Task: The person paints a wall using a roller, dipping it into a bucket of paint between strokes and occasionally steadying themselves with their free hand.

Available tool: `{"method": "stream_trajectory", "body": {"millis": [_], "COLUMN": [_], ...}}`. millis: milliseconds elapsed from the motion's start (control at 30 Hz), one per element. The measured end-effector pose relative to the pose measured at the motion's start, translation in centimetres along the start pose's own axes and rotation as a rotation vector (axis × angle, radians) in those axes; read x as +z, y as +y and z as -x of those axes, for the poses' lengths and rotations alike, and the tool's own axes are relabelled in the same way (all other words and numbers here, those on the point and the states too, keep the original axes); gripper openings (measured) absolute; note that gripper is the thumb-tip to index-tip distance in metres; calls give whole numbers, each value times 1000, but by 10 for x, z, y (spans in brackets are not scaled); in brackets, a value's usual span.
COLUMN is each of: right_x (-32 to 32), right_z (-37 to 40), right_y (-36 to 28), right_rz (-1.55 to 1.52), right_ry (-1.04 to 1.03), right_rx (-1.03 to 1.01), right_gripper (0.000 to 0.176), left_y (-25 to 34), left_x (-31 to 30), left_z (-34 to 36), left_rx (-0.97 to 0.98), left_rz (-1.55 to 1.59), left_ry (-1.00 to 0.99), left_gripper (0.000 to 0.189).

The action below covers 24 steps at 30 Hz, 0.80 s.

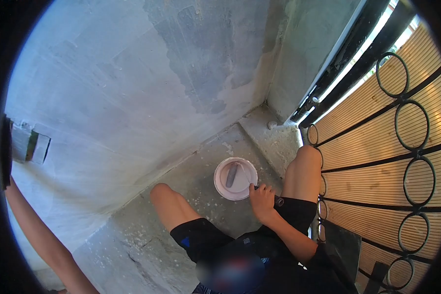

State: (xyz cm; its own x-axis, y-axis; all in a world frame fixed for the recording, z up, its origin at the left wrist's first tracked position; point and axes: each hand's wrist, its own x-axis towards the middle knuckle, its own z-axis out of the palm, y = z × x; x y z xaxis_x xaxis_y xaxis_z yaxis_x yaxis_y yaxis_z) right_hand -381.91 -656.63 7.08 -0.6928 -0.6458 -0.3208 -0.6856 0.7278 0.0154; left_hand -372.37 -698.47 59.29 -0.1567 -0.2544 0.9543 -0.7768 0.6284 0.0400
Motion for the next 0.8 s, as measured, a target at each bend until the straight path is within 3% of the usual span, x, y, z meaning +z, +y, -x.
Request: {"method": "stream_trajectory", "body": {"millis": [500, 567, 700, 767, 800], "right_x": [-16, -14, -39, -57, -63], "right_z": [-7, -5, 8, 22, 26], "right_y": [2, 3, 11, 22, 29], "right_rz": [-20, 20, -54, -146, -144], "right_ry": [-125, 92, -7, -9, 8], "right_rx": [-38, -73, -80, -74, -80], "right_gripper": [51, 23, 26, 42, 42], "left_y": [-3, 0, -3, -4, -4], "left_x": [5, 3, 3, 4, 5], "left_z": [-6, -5, -7, -8, -8], "left_rx": [-46, -59, -48, -48, -45], "left_rz": [-61, -62, -19, -40, -57], "left_ry": [18, 15, -28, 0, 21], "left_gripper": [85, 85, 84, 82, 81]}}
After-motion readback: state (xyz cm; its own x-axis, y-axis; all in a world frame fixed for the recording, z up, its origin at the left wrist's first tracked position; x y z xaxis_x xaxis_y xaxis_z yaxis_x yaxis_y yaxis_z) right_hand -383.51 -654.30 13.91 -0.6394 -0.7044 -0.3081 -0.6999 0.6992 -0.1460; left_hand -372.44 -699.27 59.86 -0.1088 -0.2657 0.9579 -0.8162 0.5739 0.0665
